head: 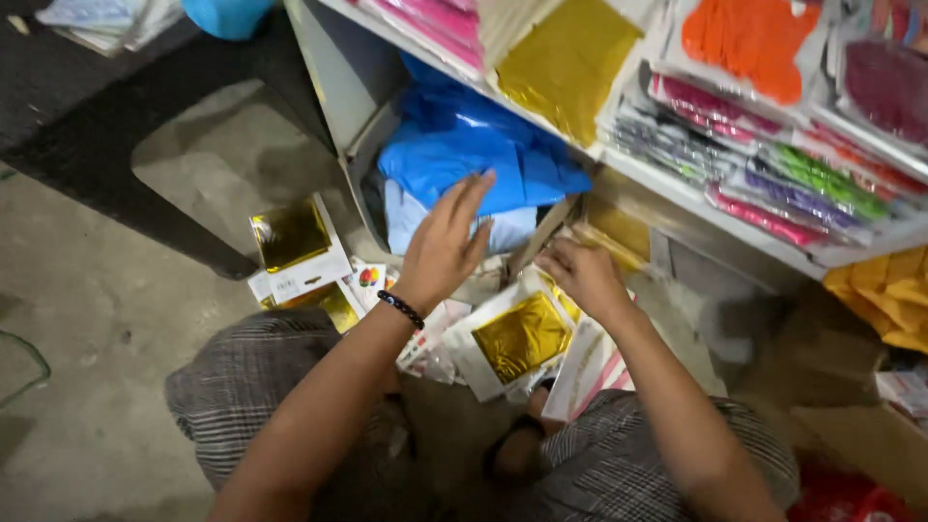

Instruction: Organizing and sorting metallic balloon packages on shelves and the floor.

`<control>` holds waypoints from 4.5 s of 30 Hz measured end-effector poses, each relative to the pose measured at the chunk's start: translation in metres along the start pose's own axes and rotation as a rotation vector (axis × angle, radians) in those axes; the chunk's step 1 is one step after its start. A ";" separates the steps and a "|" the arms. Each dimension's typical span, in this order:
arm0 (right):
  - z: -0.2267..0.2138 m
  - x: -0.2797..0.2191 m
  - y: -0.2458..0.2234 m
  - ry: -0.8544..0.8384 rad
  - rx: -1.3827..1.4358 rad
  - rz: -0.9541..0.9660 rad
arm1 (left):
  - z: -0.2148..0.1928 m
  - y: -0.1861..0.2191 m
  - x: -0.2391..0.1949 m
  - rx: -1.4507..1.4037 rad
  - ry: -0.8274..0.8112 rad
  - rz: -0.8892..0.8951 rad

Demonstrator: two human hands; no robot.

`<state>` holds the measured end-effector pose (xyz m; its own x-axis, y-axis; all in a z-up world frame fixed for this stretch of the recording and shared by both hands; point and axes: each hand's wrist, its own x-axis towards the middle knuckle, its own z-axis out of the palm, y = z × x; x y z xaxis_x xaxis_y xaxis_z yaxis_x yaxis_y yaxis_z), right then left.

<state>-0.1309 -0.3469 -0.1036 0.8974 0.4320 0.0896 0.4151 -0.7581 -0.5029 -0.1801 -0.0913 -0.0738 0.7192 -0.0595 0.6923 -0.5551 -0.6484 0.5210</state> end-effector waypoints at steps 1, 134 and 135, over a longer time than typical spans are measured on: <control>0.010 -0.009 0.011 -0.003 0.003 0.008 | 0.007 0.001 -0.008 -0.004 -0.008 -0.003; -0.058 0.169 -0.172 0.724 0.549 -0.364 | -0.062 -0.070 0.168 -0.161 0.673 -0.323; -0.058 0.169 -0.174 0.729 0.450 -0.394 | -0.061 -0.073 0.170 -0.173 0.639 -0.317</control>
<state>-0.0433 -0.1704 0.0490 0.6401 0.0893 0.7631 0.7484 -0.2973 -0.5929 -0.0427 -0.0077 0.0363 0.5015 0.5993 0.6239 -0.4567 -0.4291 0.7793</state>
